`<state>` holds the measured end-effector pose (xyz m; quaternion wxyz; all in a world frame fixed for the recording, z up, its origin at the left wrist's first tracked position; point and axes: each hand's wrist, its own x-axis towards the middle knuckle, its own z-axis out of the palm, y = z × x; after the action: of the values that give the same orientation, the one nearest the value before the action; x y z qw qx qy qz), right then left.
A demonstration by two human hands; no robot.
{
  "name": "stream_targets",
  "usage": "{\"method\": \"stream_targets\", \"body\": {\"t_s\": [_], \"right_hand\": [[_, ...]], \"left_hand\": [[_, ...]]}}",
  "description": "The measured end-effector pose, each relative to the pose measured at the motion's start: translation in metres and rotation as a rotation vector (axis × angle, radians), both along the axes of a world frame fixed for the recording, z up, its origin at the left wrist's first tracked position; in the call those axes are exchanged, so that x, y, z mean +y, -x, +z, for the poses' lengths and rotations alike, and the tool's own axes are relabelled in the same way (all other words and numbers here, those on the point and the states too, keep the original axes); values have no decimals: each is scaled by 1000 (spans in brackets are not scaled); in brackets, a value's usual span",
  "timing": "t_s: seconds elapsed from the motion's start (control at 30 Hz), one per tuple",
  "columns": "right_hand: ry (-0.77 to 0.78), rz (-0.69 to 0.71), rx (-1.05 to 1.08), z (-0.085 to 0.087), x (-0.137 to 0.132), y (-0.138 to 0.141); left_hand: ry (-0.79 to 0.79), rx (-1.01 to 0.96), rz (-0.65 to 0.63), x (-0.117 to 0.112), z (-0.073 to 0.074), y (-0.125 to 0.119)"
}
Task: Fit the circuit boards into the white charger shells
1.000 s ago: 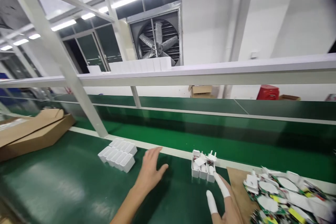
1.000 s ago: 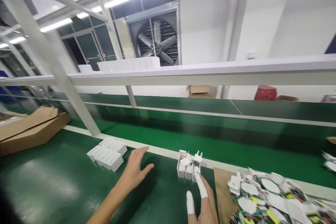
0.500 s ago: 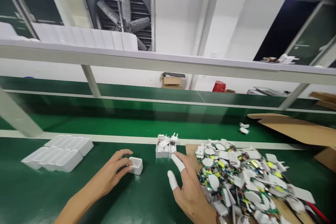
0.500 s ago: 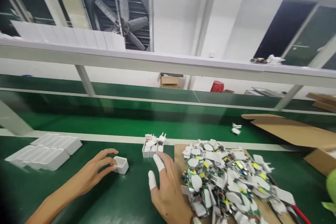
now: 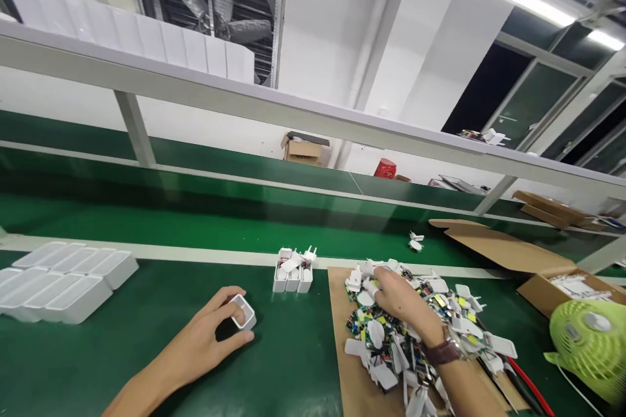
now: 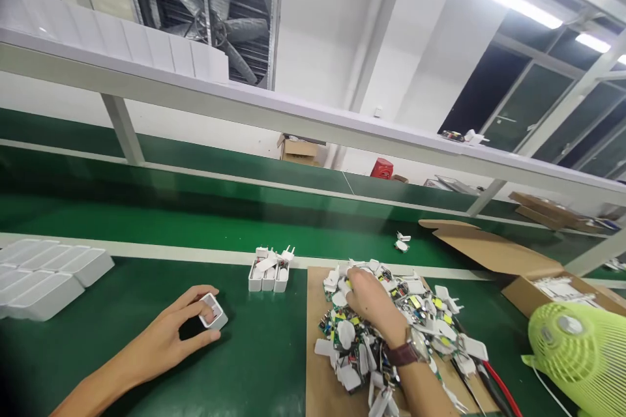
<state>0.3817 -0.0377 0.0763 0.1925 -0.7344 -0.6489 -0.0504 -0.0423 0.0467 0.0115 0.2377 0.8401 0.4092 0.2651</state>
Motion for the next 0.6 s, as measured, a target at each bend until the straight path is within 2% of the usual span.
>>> {"method": "stream_targets", "body": {"t_s": [0.13, 0.2, 0.27, 0.33, 0.4, 0.43, 0.5, 0.6], "right_hand": [[-105, -39, 87, 27, -3, -4], [-141, -20, 194, 30, -11, 10], [-94, 86, 424, 19, -19, 41], [56, 273, 678, -4, -24, 86], [189, 429, 829, -28, -22, 133], [236, 494, 810, -37, -19, 153], [219, 562, 613, -47, -8, 181], [61, 558, 261, -47, 4, 189]], "left_hand": [[17, -3, 1, 0, 1, 13], [16, -47, -9, 0, 2, 16], [41, -75, -36, -2, 3, 14], [83, -87, -65, -5, 3, 11], [106, -98, -86, -8, 2, 10], [105, -106, -92, -10, 1, 11], [99, -120, -95, -13, 0, 14], [107, -128, -82, -14, 0, 19]]}}
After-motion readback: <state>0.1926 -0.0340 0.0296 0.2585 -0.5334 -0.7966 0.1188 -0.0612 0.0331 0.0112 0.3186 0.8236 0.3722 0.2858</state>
